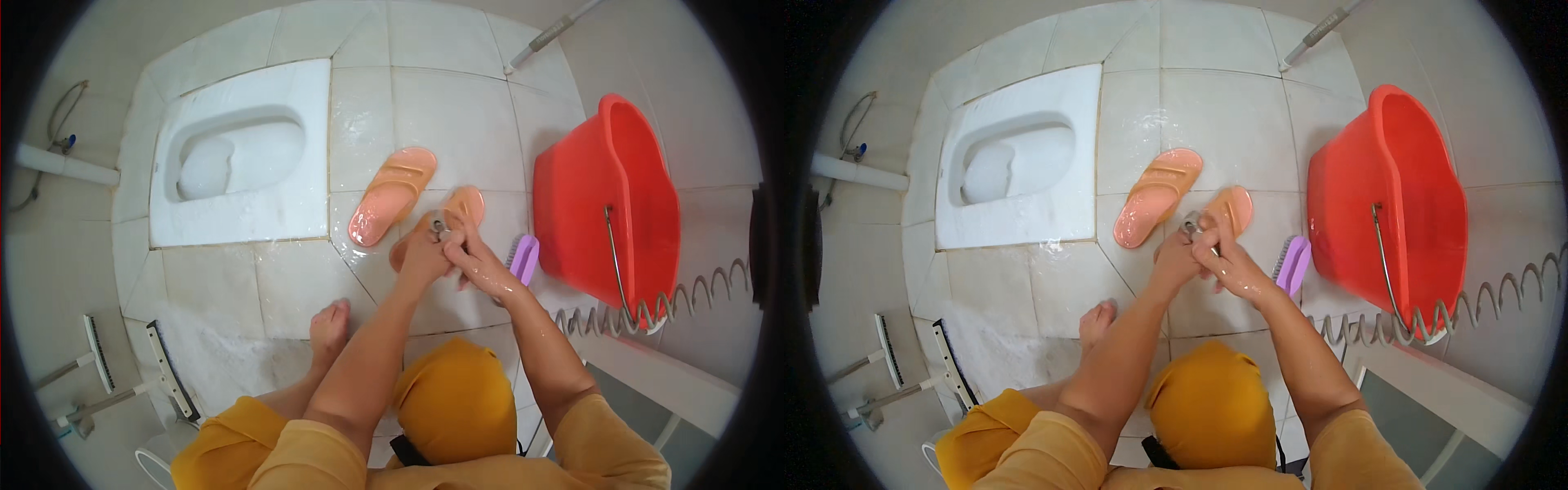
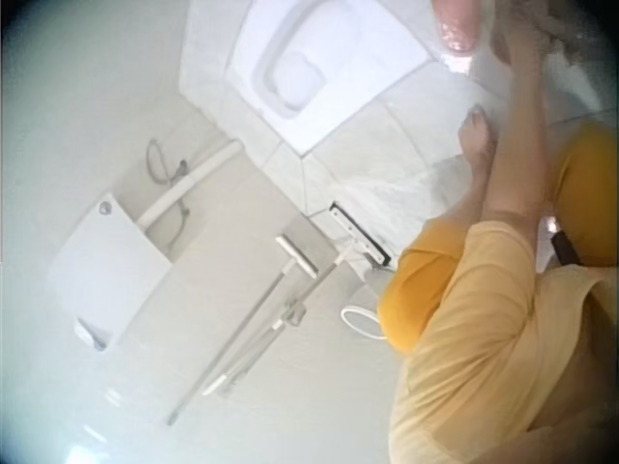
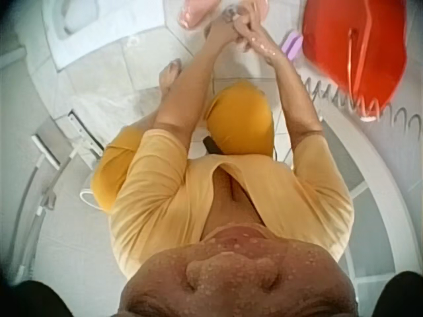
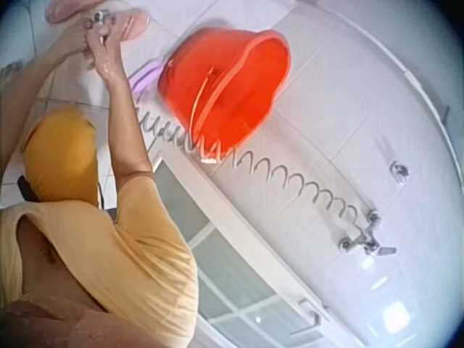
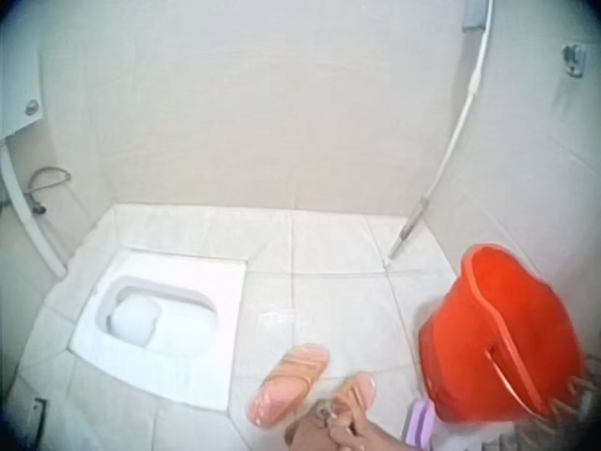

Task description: Cleaning a pair of rubber slippers with a brush and soapy water in a bathroom.

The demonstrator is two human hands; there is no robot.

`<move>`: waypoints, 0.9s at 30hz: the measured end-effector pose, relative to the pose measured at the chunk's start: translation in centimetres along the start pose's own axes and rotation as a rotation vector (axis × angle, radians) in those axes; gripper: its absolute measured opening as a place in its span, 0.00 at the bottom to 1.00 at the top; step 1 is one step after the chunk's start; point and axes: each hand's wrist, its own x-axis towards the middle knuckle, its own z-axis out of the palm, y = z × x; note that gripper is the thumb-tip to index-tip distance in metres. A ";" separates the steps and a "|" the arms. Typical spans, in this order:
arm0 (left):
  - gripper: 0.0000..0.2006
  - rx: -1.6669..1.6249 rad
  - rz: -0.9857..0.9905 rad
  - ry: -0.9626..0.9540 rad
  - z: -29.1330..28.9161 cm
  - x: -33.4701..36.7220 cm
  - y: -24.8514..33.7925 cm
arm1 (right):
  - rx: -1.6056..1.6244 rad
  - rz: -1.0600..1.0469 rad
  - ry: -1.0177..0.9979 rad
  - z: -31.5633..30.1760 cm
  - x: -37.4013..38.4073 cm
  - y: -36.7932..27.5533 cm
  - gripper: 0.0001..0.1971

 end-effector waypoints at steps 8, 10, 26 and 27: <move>0.13 -0.209 -0.319 -0.533 -2.3 2.6 -0.4 | -0.411 -0.088 0.190 -5.0 -3.0 2.3 0.18; 0.11 -0.084 -0.401 -0.353 -5.4 5.2 -1.9 | -0.171 0.106 0.104 -3.8 -4.1 1.1 0.19; 0.22 1.118 -0.500 -0.131 -18.3 -8.5 -9.7 | 0.319 0.587 -0.285 6.8 -13.1 -1.4 0.14; 0.29 1.288 -0.393 -0.068 -16.6 -10.3 -10.6 | 0.370 0.606 -0.286 7.1 -13.7 -1.7 0.15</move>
